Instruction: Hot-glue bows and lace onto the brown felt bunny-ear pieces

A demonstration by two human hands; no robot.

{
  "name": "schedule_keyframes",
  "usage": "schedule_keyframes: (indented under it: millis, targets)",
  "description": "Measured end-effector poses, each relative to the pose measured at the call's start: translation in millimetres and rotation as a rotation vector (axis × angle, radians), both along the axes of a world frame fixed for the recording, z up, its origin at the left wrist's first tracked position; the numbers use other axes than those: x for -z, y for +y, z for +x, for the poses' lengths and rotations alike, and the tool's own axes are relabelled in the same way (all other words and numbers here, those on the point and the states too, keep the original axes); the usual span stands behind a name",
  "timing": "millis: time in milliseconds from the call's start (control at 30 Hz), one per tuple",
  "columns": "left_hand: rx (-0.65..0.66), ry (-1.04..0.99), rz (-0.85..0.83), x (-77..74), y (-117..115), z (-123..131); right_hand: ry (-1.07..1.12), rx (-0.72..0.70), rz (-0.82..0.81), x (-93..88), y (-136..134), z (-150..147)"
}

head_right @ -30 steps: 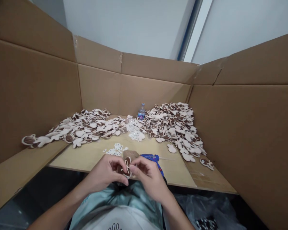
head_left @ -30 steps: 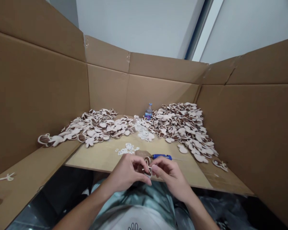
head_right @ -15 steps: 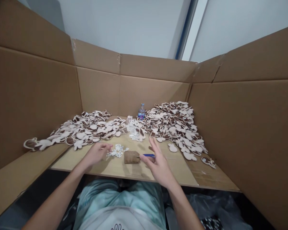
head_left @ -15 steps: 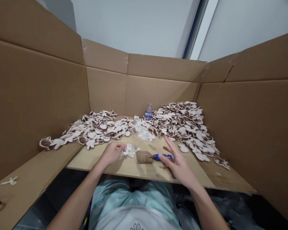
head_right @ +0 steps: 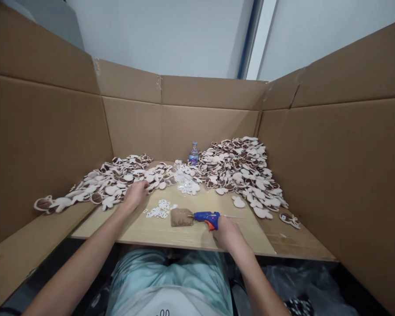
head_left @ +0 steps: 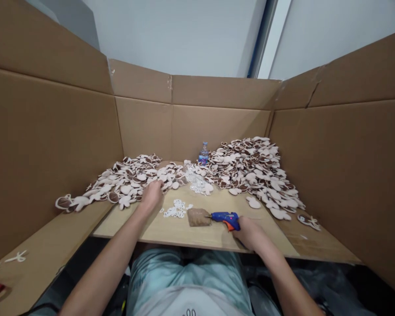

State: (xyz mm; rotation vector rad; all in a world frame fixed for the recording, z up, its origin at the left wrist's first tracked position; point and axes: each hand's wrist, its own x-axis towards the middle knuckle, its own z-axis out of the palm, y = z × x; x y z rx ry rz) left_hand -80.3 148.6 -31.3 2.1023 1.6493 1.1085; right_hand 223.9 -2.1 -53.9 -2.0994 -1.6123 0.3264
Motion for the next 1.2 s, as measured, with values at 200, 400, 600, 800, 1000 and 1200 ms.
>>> schedule_keyframes:
  millis: [200,400,600,800,1000,1200]
  targets:
    - [0.15,-0.297,0.093,0.8,-33,4,0.084,-0.022,0.059,1.5,2,4]
    - [0.309,-0.581,0.034,-6.2,-76,21,0.238,-0.024,0.166,-6.2,4,11]
    - [0.365,-0.702,-0.11,-14.2,-95,35,0.429,-0.046,0.274,-10.6,7,7]
    - [0.42,-0.867,-0.291,-9.6,-104,44,0.632,-0.095,0.269,-16.9,0,-5]
    - [0.425,-1.019,-0.454,-10.7,-109,48,0.712,-0.141,0.31,-38.8,-17,-15]
    - [0.412,-1.137,-0.483,-10.3,-114,53,0.538,-0.15,0.35,-40.7,-25,-22]
